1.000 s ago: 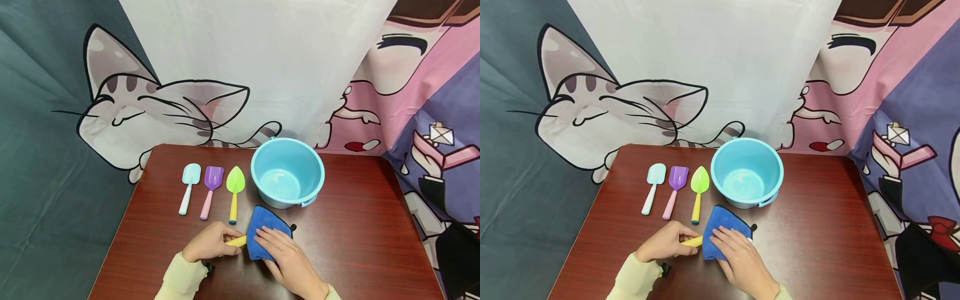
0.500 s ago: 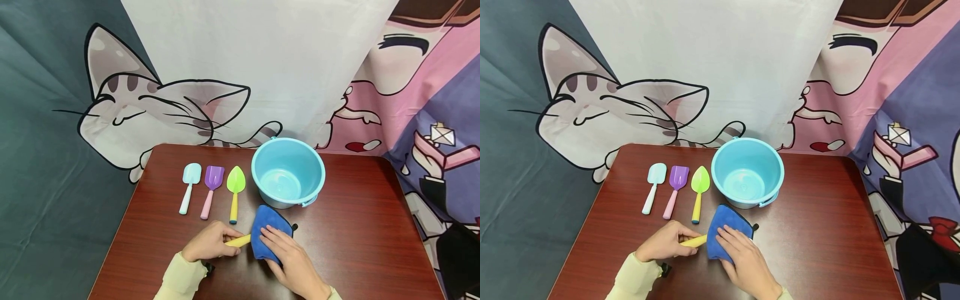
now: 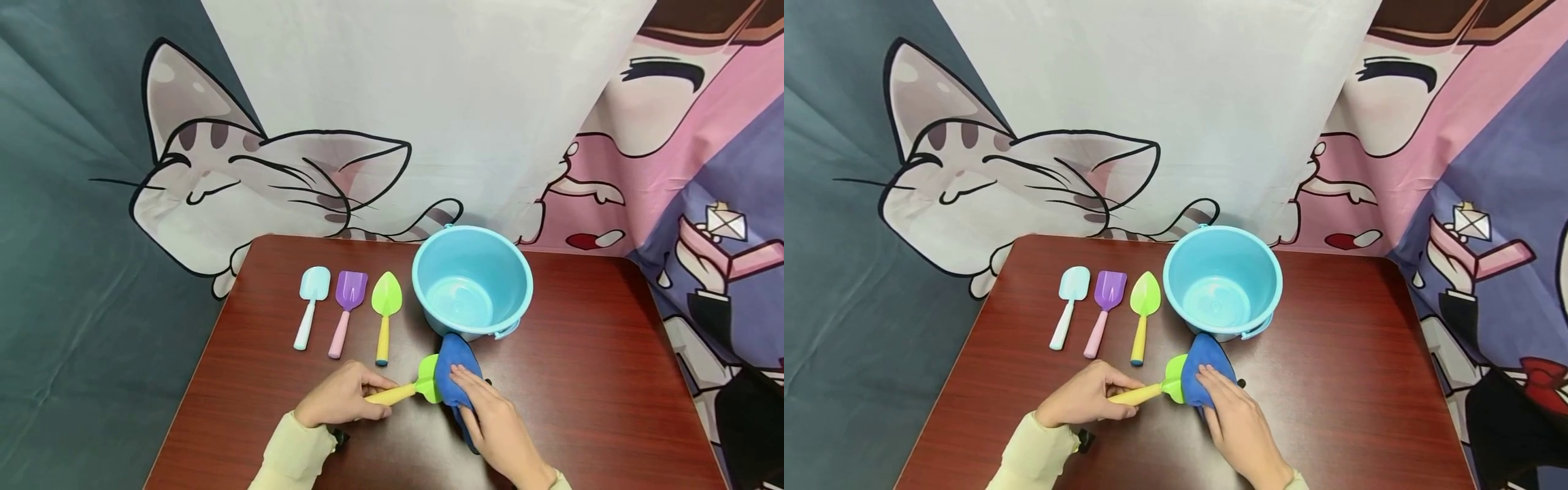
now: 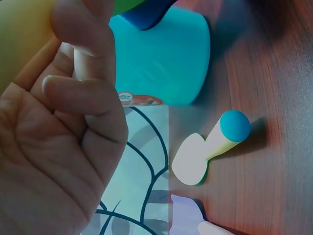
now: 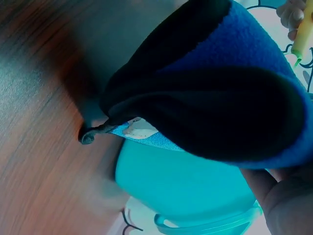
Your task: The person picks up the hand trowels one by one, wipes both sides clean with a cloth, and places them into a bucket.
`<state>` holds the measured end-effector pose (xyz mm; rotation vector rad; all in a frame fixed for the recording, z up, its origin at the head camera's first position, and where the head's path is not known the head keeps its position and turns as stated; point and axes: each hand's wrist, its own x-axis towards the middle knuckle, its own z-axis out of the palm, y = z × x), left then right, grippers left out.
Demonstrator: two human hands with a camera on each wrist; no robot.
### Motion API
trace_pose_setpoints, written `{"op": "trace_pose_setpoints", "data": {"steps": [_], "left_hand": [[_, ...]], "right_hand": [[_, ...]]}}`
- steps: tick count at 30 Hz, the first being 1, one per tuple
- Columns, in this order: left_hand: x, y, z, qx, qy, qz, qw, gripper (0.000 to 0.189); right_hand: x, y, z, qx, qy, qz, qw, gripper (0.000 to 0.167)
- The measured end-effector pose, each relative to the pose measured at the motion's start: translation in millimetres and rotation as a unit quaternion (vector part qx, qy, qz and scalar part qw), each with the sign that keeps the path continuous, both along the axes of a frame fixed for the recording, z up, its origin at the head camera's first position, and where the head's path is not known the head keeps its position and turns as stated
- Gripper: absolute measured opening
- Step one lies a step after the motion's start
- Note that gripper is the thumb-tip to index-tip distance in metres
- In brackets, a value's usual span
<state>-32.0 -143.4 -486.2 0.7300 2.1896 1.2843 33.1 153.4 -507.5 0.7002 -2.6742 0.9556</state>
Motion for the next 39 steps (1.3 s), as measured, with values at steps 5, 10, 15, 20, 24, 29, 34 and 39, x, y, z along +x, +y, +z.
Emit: {"op": "trace_pose_setpoints", "data": {"steps": [5,10,15,20,24,29,34,39], "left_hand": [[-0.4,-4.3,1.1,0.009,0.014,-0.011,0.9998,0.035],[-0.5,-11.7,-0.4,0.020,0.015,-0.015,0.9996,0.034],[0.2,-16.5,-2.2,0.026,-0.003,-0.007,0.9996,0.033],[-0.6,-18.1,-1.3,0.032,-0.027,0.000,0.9991,0.031],[-2.8,-19.0,-1.5,0.034,-0.038,-0.001,0.9987,0.031],[-4.8,-19.2,-4.9,0.030,-0.048,-0.003,0.9984,0.029],[-4.5,-13.6,-8.2,0.031,-0.059,-0.006,0.9977,0.029],[-5.1,-4.7,-9.2,0.027,-0.046,-0.011,0.9985,0.031]], "right_hand": [[-0.3,3.9,0.8,0.005,-0.002,-0.016,0.9999,0.052],[0.3,7.5,0.2,-0.001,-0.009,-0.024,0.9997,0.048],[1.5,11.7,-2.3,-0.011,0.021,-0.047,0.9986,0.051],[2.0,17.9,-1.2,-0.020,0.053,-0.096,0.9938,0.054],[3.6,23.1,1.9,-0.045,0.072,-0.127,0.9883,0.048],[0.1,20.9,5.7,-0.117,0.142,-0.107,0.9771,0.033],[-7.0,8.2,14.2,-0.169,0.224,-0.053,0.9584,0.034],[-9.0,-6.7,23.1,-0.179,0.241,-0.010,0.9540,0.033]]}}
